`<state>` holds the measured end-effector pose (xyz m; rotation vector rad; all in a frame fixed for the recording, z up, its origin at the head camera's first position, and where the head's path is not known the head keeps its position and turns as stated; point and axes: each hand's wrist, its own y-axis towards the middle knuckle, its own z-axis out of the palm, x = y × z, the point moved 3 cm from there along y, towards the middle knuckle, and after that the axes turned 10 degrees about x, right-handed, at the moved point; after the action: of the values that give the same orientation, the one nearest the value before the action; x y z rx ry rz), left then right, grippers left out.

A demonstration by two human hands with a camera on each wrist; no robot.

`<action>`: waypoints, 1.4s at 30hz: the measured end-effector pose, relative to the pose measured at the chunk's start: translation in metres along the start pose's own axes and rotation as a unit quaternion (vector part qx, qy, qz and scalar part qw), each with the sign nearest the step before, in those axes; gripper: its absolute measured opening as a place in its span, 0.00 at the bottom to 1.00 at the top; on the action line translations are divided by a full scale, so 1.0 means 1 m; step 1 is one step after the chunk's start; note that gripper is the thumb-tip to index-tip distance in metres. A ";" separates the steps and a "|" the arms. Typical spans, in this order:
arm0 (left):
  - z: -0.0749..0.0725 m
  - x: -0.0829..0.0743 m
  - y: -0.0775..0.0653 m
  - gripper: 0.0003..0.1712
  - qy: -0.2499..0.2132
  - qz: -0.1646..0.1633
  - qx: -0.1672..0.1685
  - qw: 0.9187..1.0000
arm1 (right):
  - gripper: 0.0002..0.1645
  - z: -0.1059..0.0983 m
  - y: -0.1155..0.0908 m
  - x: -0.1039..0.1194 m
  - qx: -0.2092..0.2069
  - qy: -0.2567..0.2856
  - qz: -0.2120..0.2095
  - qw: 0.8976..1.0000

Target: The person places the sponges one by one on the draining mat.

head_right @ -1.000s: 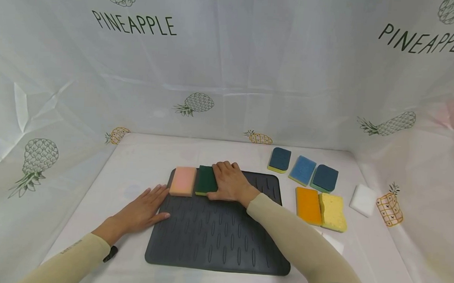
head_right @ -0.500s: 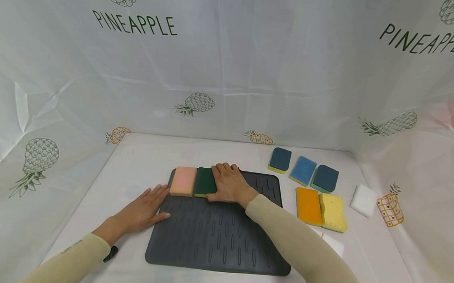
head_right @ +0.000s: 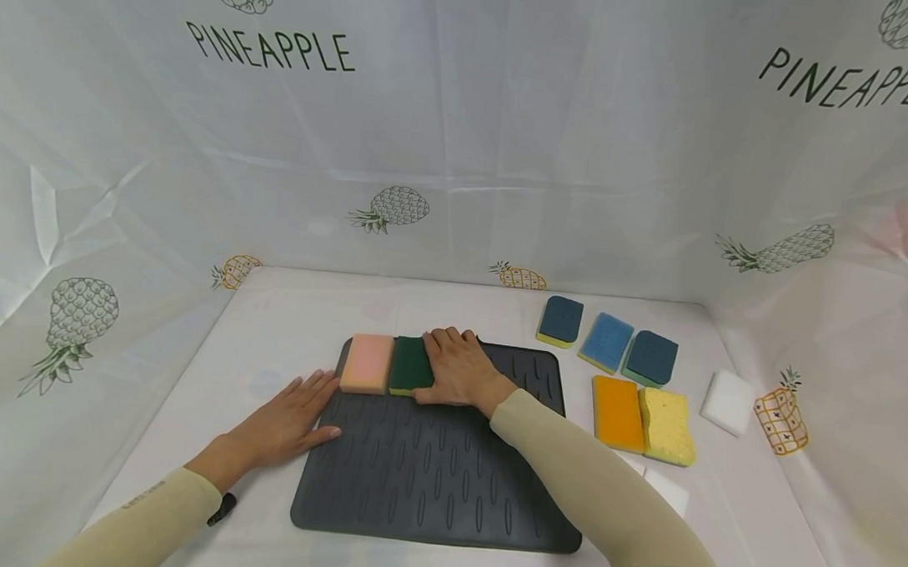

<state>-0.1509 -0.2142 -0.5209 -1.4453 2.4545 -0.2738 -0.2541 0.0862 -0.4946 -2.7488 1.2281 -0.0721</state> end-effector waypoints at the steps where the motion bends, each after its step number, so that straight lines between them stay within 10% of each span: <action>1: 0.000 0.000 0.000 0.52 -0.001 0.000 0.000 1.000 | 0.61 0.000 0.000 0.000 0.000 0.000 0.000 1.000; 22: 0.000 0.000 0.000 0.52 0.004 -0.001 -0.002 1.000 | 0.62 -0.018 -0.018 -0.024 -0.008 0.009 0.016 1.000; 34: 0.001 -0.001 -0.001 0.52 0.005 -0.002 -0.006 1.000 | 0.43 -0.031 -0.054 -0.095 -0.131 -0.018 0.063 0.989; 42: 0.003 0.000 0.000 0.52 0.003 -0.004 -0.005 1.000 | 0.40 -0.026 -0.087 -0.160 -0.126 -0.033 0.126 0.984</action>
<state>-0.1501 -0.2142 -0.5242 -1.4607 2.4581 -0.2683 -0.2990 0.2597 -0.4555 -2.7408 1.6558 0.2128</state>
